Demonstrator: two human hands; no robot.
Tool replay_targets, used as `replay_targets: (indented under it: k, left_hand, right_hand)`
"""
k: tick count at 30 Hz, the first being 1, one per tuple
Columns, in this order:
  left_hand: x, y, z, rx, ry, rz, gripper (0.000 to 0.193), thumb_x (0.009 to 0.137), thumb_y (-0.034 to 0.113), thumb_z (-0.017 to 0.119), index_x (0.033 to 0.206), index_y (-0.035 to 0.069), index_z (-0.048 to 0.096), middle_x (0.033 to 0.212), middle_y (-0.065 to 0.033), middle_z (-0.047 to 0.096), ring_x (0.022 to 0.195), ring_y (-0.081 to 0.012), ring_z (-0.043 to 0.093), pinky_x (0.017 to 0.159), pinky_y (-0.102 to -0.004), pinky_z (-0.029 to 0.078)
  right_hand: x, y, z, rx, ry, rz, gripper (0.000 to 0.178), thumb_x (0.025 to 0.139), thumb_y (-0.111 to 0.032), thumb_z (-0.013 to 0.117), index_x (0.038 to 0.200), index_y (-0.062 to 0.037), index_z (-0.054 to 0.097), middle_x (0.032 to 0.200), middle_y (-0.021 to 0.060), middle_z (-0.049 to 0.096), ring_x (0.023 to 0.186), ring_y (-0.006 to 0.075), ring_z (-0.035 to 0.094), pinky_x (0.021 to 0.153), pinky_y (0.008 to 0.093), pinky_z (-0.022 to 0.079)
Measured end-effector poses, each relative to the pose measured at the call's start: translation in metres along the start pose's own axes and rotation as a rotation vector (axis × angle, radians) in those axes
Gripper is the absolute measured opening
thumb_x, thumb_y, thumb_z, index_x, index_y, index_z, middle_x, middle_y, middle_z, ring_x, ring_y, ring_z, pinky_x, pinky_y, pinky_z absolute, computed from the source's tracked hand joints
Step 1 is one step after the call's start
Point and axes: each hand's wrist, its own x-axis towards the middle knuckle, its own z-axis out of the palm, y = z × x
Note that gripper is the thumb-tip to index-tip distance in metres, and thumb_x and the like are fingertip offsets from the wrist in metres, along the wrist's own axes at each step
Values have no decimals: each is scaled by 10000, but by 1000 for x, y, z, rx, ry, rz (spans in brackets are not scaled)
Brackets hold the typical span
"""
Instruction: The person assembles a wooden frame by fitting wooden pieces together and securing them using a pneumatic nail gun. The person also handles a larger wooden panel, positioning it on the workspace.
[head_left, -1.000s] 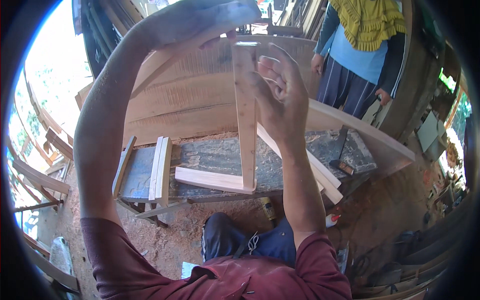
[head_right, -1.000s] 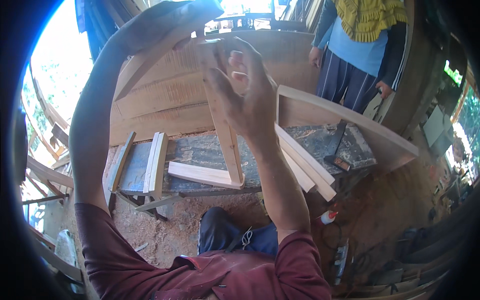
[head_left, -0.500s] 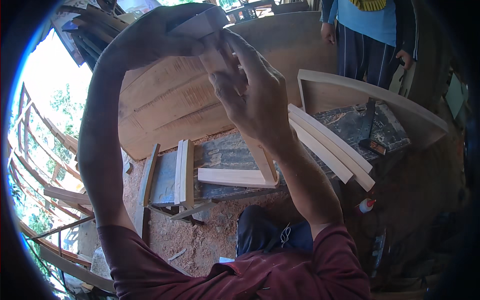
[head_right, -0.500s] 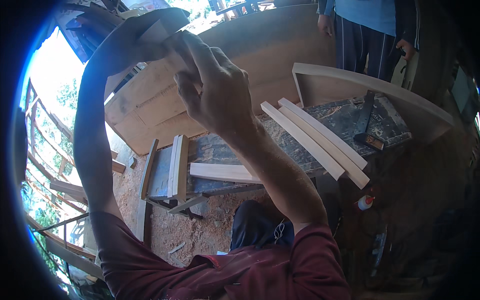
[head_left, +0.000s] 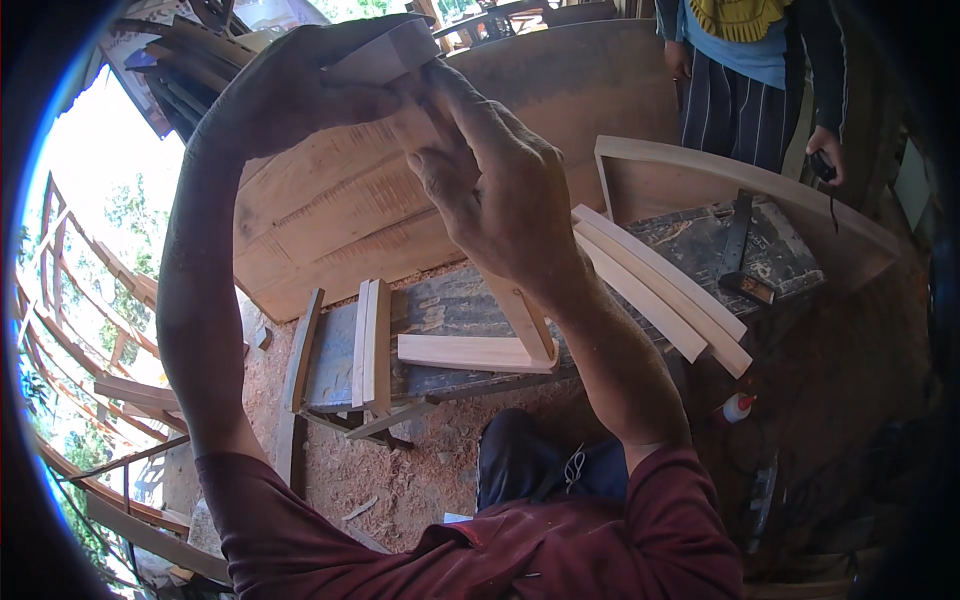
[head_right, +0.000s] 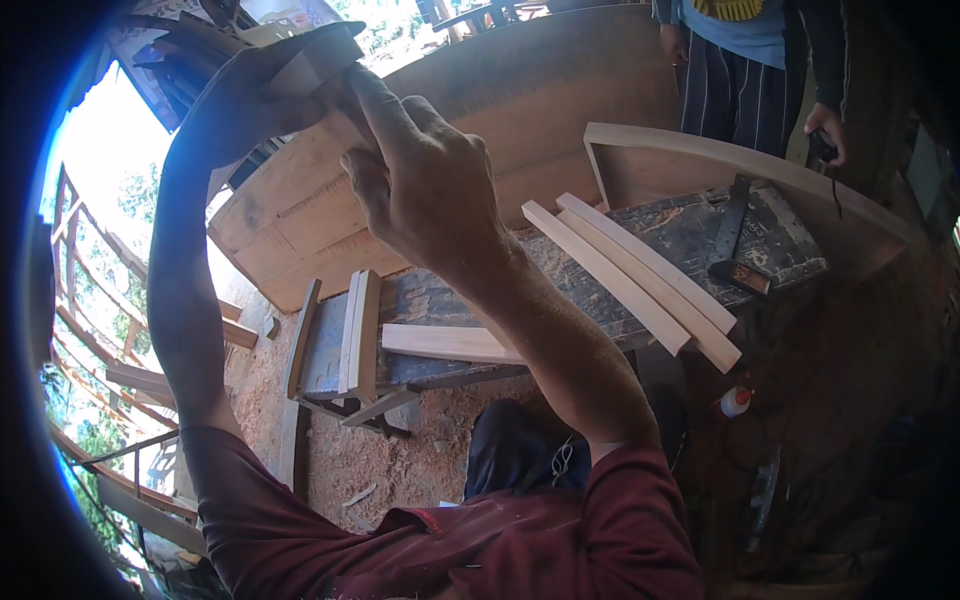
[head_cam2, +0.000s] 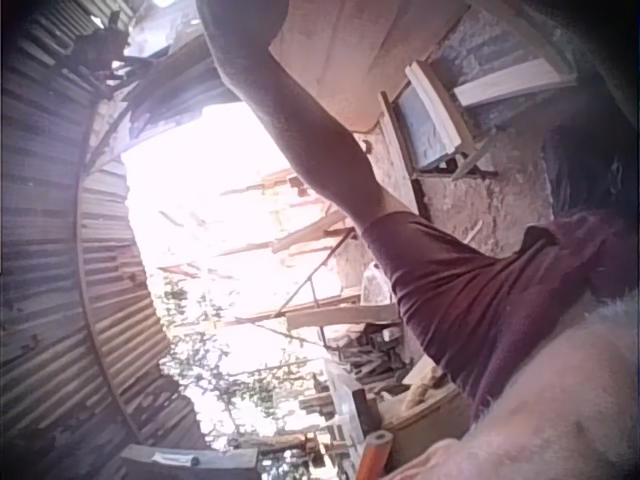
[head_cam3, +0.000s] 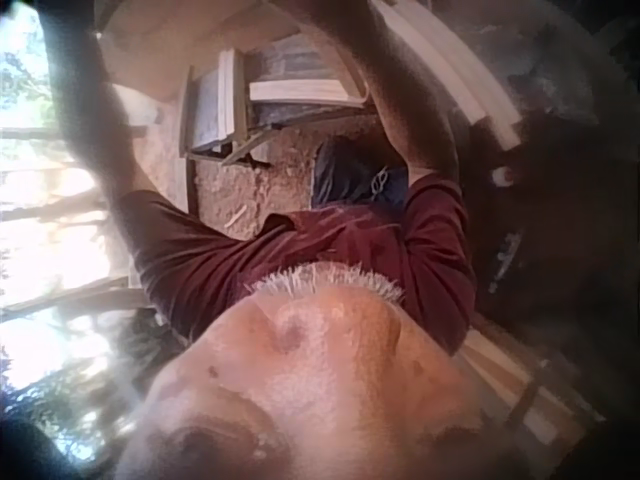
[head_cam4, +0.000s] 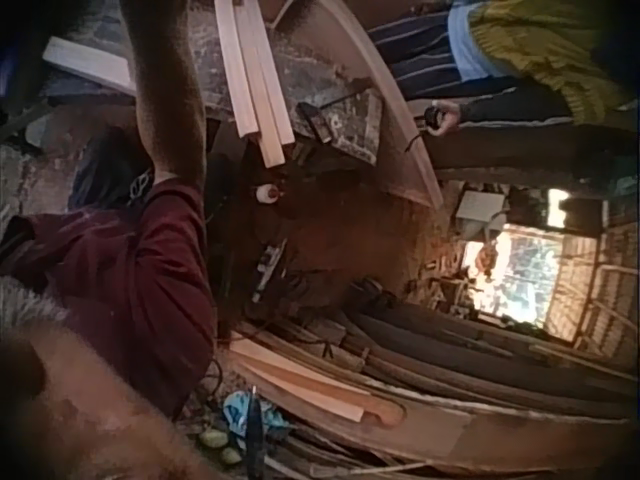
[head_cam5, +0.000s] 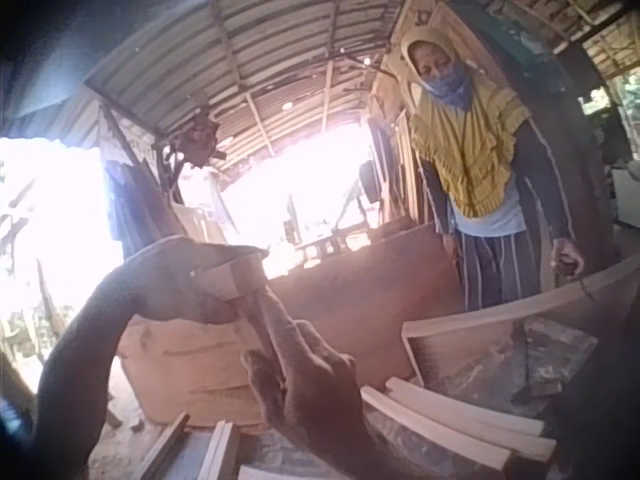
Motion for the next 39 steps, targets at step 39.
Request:
replay_targets:
  k: [39]
  left_hand:
    - [5,3,8,-53,152,-93,483,864,163,764,1314,39,642,1158,-75,705,1048,-186,671,922,-343,550]
  right_hand:
    - [-10,-1,-1,56,78,25,643,891,-90,622,1503,-15,440,841,196,618,621,349,644,547,431,551]
